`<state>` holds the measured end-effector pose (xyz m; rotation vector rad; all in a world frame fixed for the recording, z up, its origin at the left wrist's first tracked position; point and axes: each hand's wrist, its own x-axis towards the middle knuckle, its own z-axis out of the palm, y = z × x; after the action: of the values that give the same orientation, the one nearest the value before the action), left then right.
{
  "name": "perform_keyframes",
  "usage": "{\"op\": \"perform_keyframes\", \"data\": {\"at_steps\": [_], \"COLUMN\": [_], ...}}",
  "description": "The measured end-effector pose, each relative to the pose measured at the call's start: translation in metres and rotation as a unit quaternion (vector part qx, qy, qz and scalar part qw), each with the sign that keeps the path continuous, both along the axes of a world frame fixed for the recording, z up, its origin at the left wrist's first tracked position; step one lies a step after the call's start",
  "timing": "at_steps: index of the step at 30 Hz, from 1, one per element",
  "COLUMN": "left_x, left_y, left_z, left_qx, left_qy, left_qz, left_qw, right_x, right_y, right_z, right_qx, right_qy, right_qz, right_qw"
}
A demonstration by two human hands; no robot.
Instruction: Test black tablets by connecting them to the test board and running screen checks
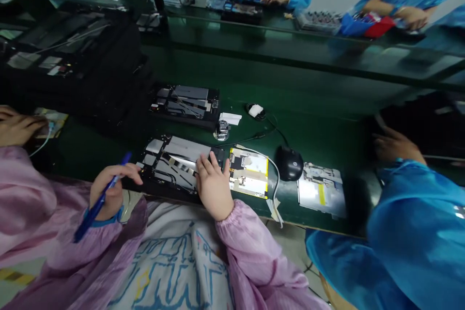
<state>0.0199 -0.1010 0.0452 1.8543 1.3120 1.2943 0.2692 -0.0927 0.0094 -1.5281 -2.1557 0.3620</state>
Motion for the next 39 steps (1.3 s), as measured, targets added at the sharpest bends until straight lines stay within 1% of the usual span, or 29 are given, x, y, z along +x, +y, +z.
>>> {"op": "perform_keyframes", "data": {"at_steps": [2,4,5,6,7,8,9,11,12,13,14,15,17,20,23,25,28,29,31,32,34,35,37,39], "left_x": [0.018,0.039,0.048,0.055,0.059,0.062,0.062,0.060,0.059,0.060,0.062,0.066,0.078,0.095,0.102,0.103,0.103,0.103,0.102,0.100,0.096,0.094,0.091,0.089], "left_y": [0.000,0.003,0.006,0.008,0.011,0.014,0.017,0.022,0.024,0.026,0.027,0.028,0.031,0.033,0.036,0.037,0.037,0.037,0.036,0.036,0.036,0.036,0.036,0.037], "left_z": [0.005,0.009,0.010,0.011,0.012,0.013,0.013,0.013,0.012,0.011,0.009,0.007,0.002,-0.006,-0.011,-0.011,-0.011,-0.011,-0.012,-0.014,-0.017,-0.019,-0.022,-0.023], "left_qx": [-0.041,-0.091,-0.117,-0.145,-0.166,-0.181,-0.188,-0.189,-0.193,-0.205,-0.225,-0.243,-0.272,-0.281,-0.264,-0.249,-0.232,-0.227,-0.221,-0.224,-0.243,-0.254,-0.265,-0.264], "left_qy": [-0.073,-0.107,-0.113,-0.119,-0.129,-0.152,-0.182,-0.237,-0.245,-0.231,-0.198,-0.157,-0.091,-0.027,0.045,0.072,0.088,0.091,0.084,0.064,-0.021,-0.078,-0.178,-0.221], "left_qz": [-0.104,-0.209,-0.242,-0.260,-0.267,-0.260,-0.243,-0.198,-0.179,-0.172,-0.179,-0.194,-0.226,-0.241,-0.247,-0.250,-0.253,-0.258,-0.266,-0.268,-0.260,-0.252,-0.231,-0.216], "left_qw": [0.991,0.968,0.957,0.947,0.940,0.936,0.934,0.932,0.933,0.935,0.937,0.937,0.931,0.929,0.931,0.933,0.935,0.935,0.934,0.935,0.934,0.931,0.919,0.914], "right_x": [0.001,0.002,0.003,0.005,0.007,0.012,0.018,0.034,0.043,0.051,0.057,0.062,0.065,0.062,0.061,0.062,0.064,0.064,0.061,0.059,0.054,0.052,0.049,0.046], "right_y": [-0.003,-0.007,-0.008,-0.008,-0.005,0.000,0.007,0.029,0.043,0.057,0.070,0.082,0.100,0.110,0.112,0.112,0.106,0.100,0.083,0.072,0.049,0.038,0.022,0.012], "right_z": [0.010,0.023,0.028,0.033,0.036,0.038,0.038,0.033,0.029,0.024,0.018,0.011,-0.002,-0.018,-0.023,-0.022,-0.013,-0.008,0.002,0.006,0.011,0.011,0.009,0.006], "right_qx": [0.017,0.046,0.060,0.069,0.072,0.069,0.067,0.069,0.085,0.099,0.105,0.110,0.090,0.066,0.068,0.073,0.094,0.097,0.084,0.066,0.022,0.007,-0.005,-0.004], "right_qy": [0.054,0.103,0.116,0.123,0.130,0.142,0.162,0.203,0.210,0.195,0.166,0.135,0.064,-0.012,-0.029,-0.011,0.045,0.068,0.107,0.118,0.118,0.111,0.103,0.108], "right_qz": [0.034,0.104,0.140,0.168,0.187,0.195,0.188,0.137,0.085,0.044,0.021,0.005,-0.017,-0.027,-0.020,-0.015,-0.016,-0.007,0.048,0.087,0.151,0.163,0.166,0.161], "right_qw": [0.998,0.988,0.982,0.976,0.971,0.968,0.966,0.967,0.970,0.975,0.980,0.985,0.994,0.997,0.997,0.997,0.994,0.993,0.990,0.987,0.981,0.980,0.981,0.981]}}
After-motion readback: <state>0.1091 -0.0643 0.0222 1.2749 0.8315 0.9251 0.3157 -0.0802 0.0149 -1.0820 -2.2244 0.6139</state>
